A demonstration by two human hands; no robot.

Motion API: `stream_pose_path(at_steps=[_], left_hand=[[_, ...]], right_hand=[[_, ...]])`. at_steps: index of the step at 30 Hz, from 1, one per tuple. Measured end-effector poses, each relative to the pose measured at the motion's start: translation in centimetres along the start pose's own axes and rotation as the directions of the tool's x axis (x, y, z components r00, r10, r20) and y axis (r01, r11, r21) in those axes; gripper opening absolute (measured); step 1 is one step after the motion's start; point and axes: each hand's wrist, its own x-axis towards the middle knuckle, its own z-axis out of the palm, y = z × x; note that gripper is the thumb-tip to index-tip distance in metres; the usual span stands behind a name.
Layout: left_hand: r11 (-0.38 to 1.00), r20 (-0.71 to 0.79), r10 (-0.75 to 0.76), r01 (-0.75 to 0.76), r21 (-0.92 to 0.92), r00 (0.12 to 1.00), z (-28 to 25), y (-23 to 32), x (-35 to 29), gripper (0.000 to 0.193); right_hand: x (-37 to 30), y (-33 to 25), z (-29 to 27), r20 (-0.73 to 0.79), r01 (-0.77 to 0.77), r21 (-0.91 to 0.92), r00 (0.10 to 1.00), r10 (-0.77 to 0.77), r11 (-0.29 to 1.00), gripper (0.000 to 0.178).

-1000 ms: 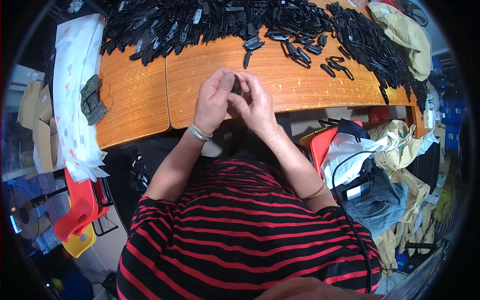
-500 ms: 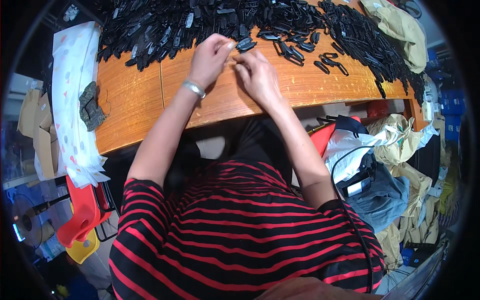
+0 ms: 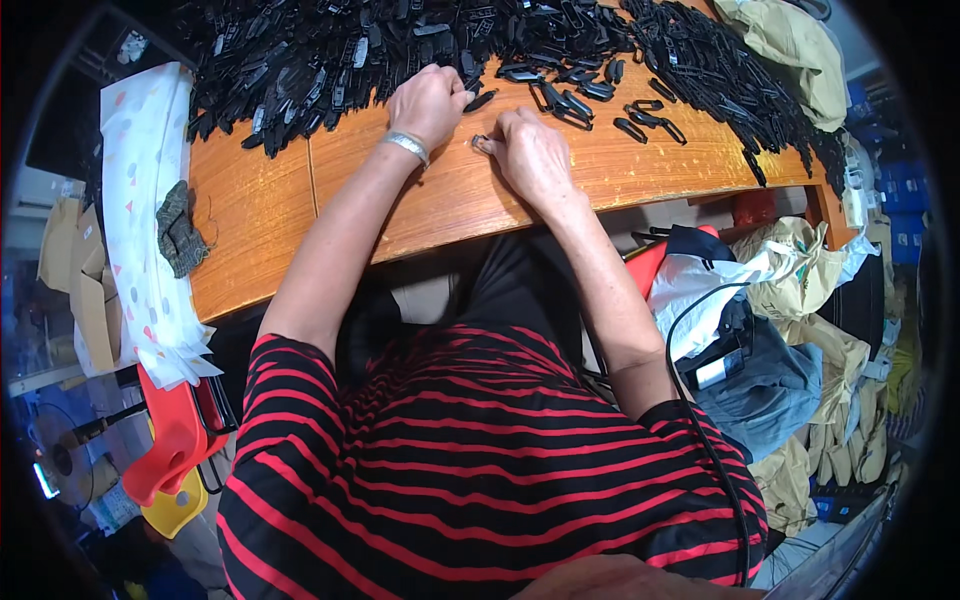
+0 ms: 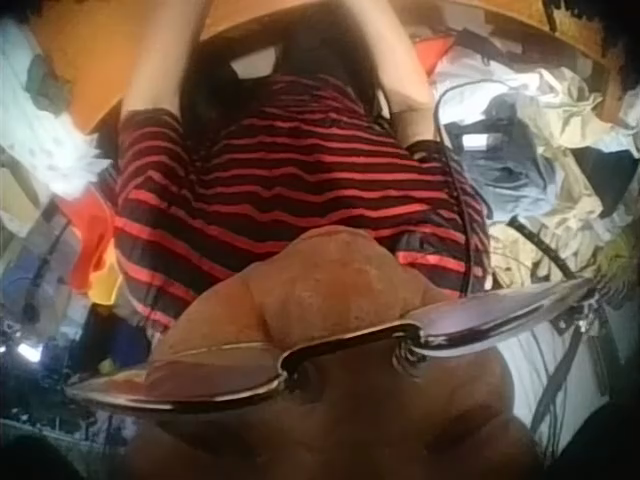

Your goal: Manually assembling small black plastic components by joining two parts together at a workbench.

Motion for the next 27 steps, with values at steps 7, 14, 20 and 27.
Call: stream_pose_path(at_steps=[7,14,20,27], left_hand=[[0.576,0.103,-0.250,0.233,-0.783,0.963,-1.2,-1.6,-4.3,0.013],[0.133,0.241,-0.245,0.279,-0.951,0.939,-1.7,1.8,-8.2,0.026],[0.049,0.226,-0.275,0.249,-0.967,0.934,-2.3,1.7,-8.6,0.025],[0.011,0.212,-0.211,0.219,-0.976,0.954,-2.6,1.0,-9.1,0.027]], right_hand=[[-0.1,-1.5,-0.5,-0.061,-0.135,0.149,0.988,0.145,0.980,0.016],[0.4,-3.6,0.8,-0.262,0.022,0.228,0.964,0.040,0.973,0.018],[-1.9,-4.8,1.1,-0.303,0.115,0.491,0.952,0.046,0.864,0.027],[-2.2,-5.5,-0.5,-0.194,0.002,0.750,0.956,0.218,0.662,0.028]])
